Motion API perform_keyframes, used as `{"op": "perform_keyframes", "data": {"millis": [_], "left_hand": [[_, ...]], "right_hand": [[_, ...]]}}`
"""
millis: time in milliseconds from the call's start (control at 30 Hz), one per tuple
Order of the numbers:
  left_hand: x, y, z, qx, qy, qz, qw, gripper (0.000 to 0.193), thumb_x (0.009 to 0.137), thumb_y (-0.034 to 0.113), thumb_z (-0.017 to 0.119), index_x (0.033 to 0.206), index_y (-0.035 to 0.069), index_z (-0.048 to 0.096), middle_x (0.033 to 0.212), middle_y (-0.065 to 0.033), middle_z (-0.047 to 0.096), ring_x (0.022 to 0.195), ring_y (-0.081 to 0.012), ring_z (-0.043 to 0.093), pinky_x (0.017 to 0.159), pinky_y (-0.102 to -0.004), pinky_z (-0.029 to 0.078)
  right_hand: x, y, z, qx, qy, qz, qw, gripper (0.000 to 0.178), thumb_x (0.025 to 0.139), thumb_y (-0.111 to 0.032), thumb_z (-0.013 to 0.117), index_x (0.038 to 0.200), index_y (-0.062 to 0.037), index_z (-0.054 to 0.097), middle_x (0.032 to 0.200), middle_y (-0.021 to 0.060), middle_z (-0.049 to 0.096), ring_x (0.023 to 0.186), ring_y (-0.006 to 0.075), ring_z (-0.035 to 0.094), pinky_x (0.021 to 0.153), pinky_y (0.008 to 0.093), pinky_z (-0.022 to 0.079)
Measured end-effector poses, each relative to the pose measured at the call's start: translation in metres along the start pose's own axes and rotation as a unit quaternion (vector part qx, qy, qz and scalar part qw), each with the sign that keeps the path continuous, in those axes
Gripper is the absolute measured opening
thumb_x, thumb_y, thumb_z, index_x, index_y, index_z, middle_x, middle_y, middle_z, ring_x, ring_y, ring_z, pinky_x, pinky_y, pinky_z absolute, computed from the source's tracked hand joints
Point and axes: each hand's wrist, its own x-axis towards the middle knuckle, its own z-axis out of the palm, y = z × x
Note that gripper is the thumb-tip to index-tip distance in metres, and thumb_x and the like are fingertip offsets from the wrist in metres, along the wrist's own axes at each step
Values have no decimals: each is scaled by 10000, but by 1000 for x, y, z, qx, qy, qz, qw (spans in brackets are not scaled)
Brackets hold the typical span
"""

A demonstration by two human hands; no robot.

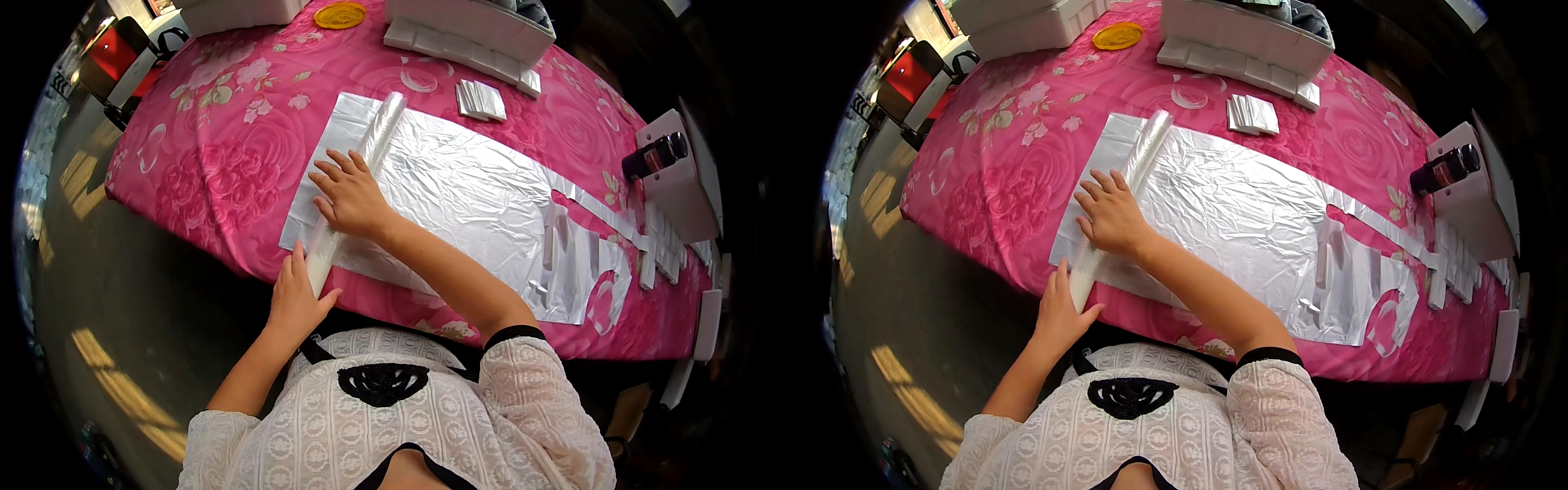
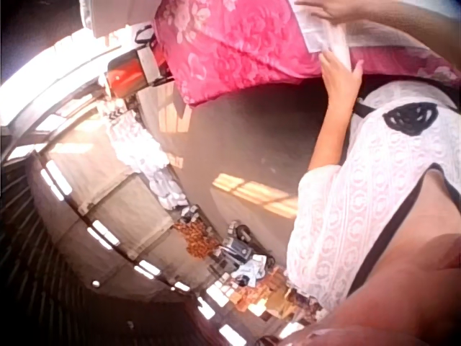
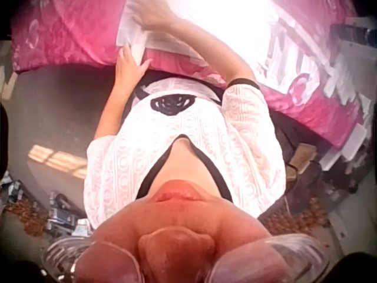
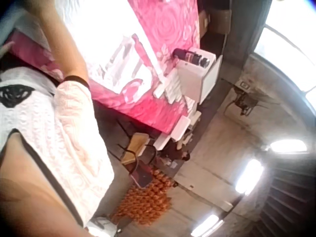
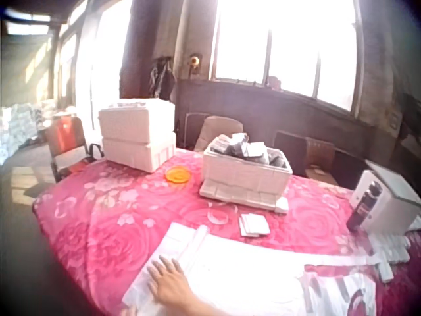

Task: The person wraps small white rectangular items in clear plastic film. They unroll the film, place an item on it, fold the film over the item to enclose it, and then place the wrapped item into a white container. The process is repeated for multiple items.

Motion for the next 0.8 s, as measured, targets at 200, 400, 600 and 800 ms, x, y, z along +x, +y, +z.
{"op": "perform_keyframes", "data": {"millis": [200,400,600,800], "left_hand": [[4,-14,-4,-432,-165,-102,881,708,713,127,694,1290,-46,322,1067,-147,554,953,-244,556,851,-329,443],[11,24,-23,-749,-347,-35,564,693,721,253,653,1272,-49,361,941,-110,574,742,-142,578,689,-288,493],[24,59,-21,-689,-355,-91,626,643,712,227,692,1219,-56,417,846,-93,571,666,-137,572,603,-277,484],[23,73,-11,-569,-237,-131,777,283,703,140,715,881,13,536,748,-45,561,604,-114,554,567,-252,464]], "right_hand": [[3,-16,27,228,320,234,889,760,764,-261,567,1363,25,199,1362,286,264,1325,378,150,1083,438,107],[-16,-29,-56,832,113,152,521,890,696,-591,639,1272,-3,301,1077,180,523,949,258,572,773,330,511],[-40,-18,-104,697,87,202,683,742,715,-565,657,1117,32,474,893,104,591,800,180,587,684,305,499],[-82,-1,-94,664,101,251,697,643,688,-403,758,1115,3,501,948,74,591,809,130,576,676,264,477]]}}
